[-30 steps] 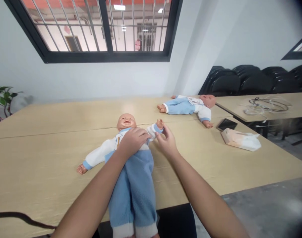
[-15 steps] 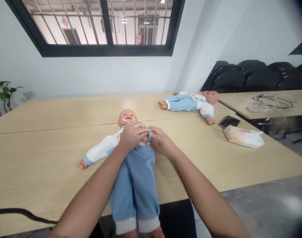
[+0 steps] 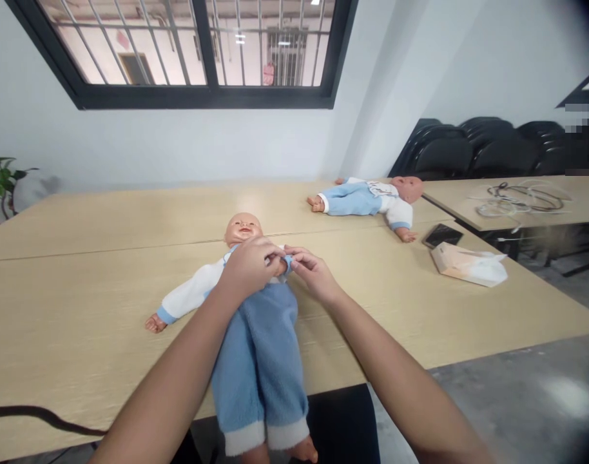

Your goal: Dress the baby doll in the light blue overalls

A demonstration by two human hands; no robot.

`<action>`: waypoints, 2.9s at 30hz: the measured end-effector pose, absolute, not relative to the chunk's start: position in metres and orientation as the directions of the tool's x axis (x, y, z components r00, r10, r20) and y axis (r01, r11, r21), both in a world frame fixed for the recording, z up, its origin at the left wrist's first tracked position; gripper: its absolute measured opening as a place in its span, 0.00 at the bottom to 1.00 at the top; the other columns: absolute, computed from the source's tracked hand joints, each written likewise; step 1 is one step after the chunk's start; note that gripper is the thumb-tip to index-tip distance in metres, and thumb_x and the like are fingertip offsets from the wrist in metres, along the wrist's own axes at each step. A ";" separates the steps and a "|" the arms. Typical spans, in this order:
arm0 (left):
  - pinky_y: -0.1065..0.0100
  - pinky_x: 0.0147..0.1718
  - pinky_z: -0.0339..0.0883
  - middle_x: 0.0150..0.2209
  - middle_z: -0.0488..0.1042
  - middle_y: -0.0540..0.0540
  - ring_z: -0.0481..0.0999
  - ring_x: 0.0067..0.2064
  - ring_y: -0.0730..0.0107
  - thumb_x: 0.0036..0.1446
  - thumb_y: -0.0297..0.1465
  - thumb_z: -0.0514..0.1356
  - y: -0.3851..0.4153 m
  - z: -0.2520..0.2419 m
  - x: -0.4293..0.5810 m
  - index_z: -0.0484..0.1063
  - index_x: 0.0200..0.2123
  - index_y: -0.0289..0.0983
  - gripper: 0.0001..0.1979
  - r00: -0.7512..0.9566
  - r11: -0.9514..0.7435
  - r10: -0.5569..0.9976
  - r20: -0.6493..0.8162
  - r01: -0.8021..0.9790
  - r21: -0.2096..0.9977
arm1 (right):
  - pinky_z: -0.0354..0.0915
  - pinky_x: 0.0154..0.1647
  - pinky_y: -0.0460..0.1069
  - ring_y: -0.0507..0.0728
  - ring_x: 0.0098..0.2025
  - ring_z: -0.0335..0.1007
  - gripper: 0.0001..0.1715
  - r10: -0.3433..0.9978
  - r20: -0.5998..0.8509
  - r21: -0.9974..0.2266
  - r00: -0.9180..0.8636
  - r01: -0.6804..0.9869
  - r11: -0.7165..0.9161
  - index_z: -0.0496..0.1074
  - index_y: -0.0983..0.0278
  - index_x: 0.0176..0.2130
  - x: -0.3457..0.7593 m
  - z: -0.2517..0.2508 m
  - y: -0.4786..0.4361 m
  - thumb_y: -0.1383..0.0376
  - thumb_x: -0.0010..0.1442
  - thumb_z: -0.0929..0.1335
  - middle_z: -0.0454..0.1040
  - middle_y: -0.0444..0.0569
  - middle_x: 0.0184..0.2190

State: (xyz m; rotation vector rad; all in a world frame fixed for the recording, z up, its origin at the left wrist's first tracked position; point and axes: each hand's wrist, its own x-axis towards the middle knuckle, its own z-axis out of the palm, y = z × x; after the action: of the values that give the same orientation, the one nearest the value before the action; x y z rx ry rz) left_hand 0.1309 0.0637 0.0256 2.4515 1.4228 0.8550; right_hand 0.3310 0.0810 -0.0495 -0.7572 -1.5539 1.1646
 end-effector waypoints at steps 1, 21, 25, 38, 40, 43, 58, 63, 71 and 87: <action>0.61 0.45 0.67 0.42 0.79 0.47 0.76 0.46 0.61 0.64 0.34 0.59 0.057 0.028 0.133 0.80 0.40 0.43 0.09 0.378 -0.506 0.853 0.359 0.767 0.394 | 0.56 0.71 0.59 0.60 0.67 0.65 0.22 0.892 0.344 -0.939 -0.292 -0.080 0.336 0.77 0.60 0.34 0.331 -0.049 0.081 0.44 0.61 0.73 0.75 0.52 0.54; 0.64 0.31 0.55 0.40 0.77 0.48 0.75 0.37 0.63 0.64 0.39 0.58 0.025 0.029 0.140 0.76 0.43 0.44 0.09 0.390 -0.420 0.886 0.251 0.904 0.081 | 0.63 0.50 0.50 0.54 0.41 0.67 0.19 0.966 0.135 -0.944 -0.221 -0.324 0.057 0.75 0.62 0.34 0.338 -0.065 0.092 0.49 0.58 0.75 0.72 0.44 0.36; 0.65 0.30 0.55 0.37 0.76 0.48 0.73 0.36 0.65 0.60 0.34 0.59 0.026 0.030 0.132 0.77 0.39 0.44 0.07 0.411 -0.450 0.866 0.284 0.889 0.083 | 0.63 0.46 0.50 0.54 0.38 0.67 0.22 0.952 0.033 -0.931 -0.304 -0.357 -0.082 0.75 0.63 0.33 0.341 -0.064 0.092 0.48 0.55 0.77 0.73 0.44 0.33; 0.66 0.35 0.62 0.38 0.71 0.48 0.72 0.37 0.67 0.63 0.30 0.58 -0.008 0.033 0.112 0.76 0.45 0.42 0.10 0.595 -0.646 0.741 0.310 0.758 0.090 | 0.60 0.42 0.49 0.54 0.35 0.65 0.14 0.879 0.075 -0.924 -0.472 -0.364 -0.116 0.75 0.64 0.29 0.353 -0.057 0.088 0.56 0.56 0.75 0.71 0.45 0.29; 0.66 0.35 0.62 0.36 0.70 0.49 0.72 0.36 0.67 0.63 0.29 0.58 -0.013 0.033 0.115 0.76 0.43 0.42 0.08 0.623 -0.664 0.728 0.286 0.744 0.070 | 0.58 0.39 0.49 0.53 0.33 0.63 0.16 0.890 0.059 -0.934 -0.452 -0.340 -0.111 0.74 0.64 0.30 0.351 -0.059 0.089 0.54 0.57 0.75 0.70 0.44 0.28; 0.66 0.33 0.61 0.34 0.69 0.50 0.71 0.35 0.67 0.62 0.27 0.57 -0.020 0.031 0.123 0.74 0.39 0.41 0.07 0.675 -0.696 0.701 0.232 0.718 0.011 | 0.56 0.35 0.48 0.51 0.30 0.58 0.17 0.944 0.046 -0.946 -0.328 -0.318 -0.064 0.72 0.63 0.29 0.342 -0.065 0.093 0.54 0.56 0.74 0.67 0.41 0.26; 0.71 0.33 0.69 0.35 0.74 0.49 0.75 0.34 0.72 0.57 0.26 0.64 -0.045 0.047 0.095 0.79 0.49 0.42 0.16 0.357 -0.679 0.684 0.636 0.629 0.377 | 0.65 0.63 0.56 0.63 0.60 0.71 0.21 0.901 0.015 -0.880 -0.434 -0.433 -0.194 0.78 0.63 0.53 0.349 -0.054 0.094 0.59 0.62 0.72 0.79 0.52 0.56; 0.70 0.33 0.70 0.34 0.73 0.49 0.74 0.34 0.71 0.57 0.31 0.64 -0.035 0.040 0.089 0.82 0.46 0.39 0.13 0.098 -0.533 0.763 0.639 0.654 0.537 | 0.62 0.67 0.59 0.63 0.64 0.68 0.25 0.815 -0.020 -0.840 -0.580 -0.432 -0.328 0.75 0.62 0.58 0.348 -0.050 0.086 0.54 0.66 0.68 0.75 0.52 0.61; 0.70 0.33 0.70 0.35 0.74 0.49 0.74 0.35 0.71 0.58 0.31 0.65 -0.038 0.038 0.094 0.81 0.46 0.39 0.12 0.047 -0.517 0.785 0.617 0.597 0.613 | 0.70 0.52 0.53 0.61 0.54 0.74 0.23 0.913 0.036 -0.913 -0.406 -0.385 -0.135 0.79 0.62 0.48 0.351 -0.046 0.085 0.54 0.56 0.77 0.81 0.53 0.49; 0.64 0.42 0.73 0.38 0.75 0.48 0.76 0.40 0.67 0.62 0.33 0.62 -0.049 0.023 0.141 0.78 0.50 0.41 0.13 0.054 -0.509 0.768 0.639 0.657 0.556 | 0.67 0.37 0.52 0.62 0.38 0.73 0.14 0.940 -0.004 -0.986 -0.342 0.158 0.054 0.81 0.59 0.38 0.360 -0.057 0.057 0.59 0.50 0.77 0.80 0.49 0.32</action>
State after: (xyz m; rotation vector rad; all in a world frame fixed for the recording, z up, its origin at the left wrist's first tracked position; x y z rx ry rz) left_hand 0.1406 -0.0489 0.0232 2.1941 1.4926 1.4562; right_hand 0.3603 0.0569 -0.0572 -1.1268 -1.6037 1.3593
